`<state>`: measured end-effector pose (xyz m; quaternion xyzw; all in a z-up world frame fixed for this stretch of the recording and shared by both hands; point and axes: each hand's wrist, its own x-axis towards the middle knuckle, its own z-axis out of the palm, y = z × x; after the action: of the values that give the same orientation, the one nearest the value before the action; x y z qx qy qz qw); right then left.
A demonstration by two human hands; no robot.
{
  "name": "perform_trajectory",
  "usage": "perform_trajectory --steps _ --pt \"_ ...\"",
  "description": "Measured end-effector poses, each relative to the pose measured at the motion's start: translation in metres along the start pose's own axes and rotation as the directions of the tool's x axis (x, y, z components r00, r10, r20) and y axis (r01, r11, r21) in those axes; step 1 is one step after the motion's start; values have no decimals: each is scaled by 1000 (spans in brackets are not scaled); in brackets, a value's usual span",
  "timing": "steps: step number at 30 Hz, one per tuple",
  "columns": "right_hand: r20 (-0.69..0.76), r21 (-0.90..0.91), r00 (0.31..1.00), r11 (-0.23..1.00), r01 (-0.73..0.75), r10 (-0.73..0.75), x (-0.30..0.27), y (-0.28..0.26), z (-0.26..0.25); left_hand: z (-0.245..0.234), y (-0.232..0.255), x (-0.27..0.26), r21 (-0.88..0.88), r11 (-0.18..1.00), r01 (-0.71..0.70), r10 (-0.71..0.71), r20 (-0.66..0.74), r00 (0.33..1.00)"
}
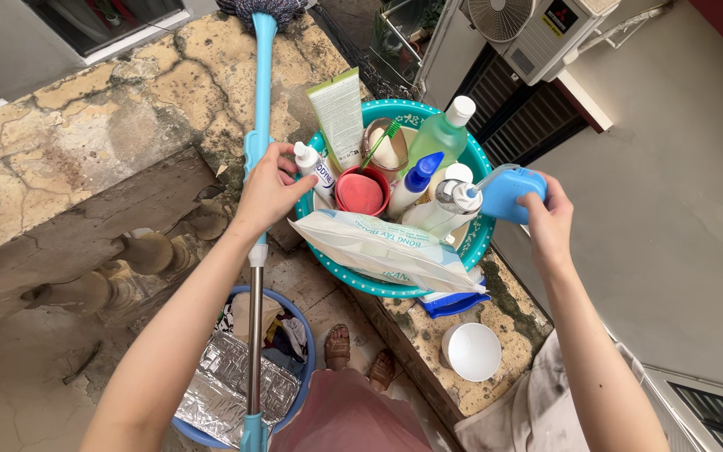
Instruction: The person waters a potted plant using water from a green basin, then gathers various household items including bottles, a mug, a toothbrush, and a small blue case, placing them into a blue basin on a balcony ledge.
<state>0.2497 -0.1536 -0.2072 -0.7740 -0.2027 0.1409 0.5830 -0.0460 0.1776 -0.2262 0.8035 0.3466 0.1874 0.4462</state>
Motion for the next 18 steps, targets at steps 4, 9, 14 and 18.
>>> perform_trajectory --steps 4,9,14,18 --pt "112 207 960 939 -274 255 2 6 -16 -38 25 1 127 992 14 -9 -40 999" --pt "81 260 863 825 -502 499 0 8 -13 -66 91 2 115 975 -188 189 8 982" --pt "158 179 855 837 -517 494 7 5 -2 6 157 12 67 897 -438 334 548 767" --pt "263 -39 867 902 -429 424 18 -4 -7 51 174 9 -7 884 -468 368 627 686"
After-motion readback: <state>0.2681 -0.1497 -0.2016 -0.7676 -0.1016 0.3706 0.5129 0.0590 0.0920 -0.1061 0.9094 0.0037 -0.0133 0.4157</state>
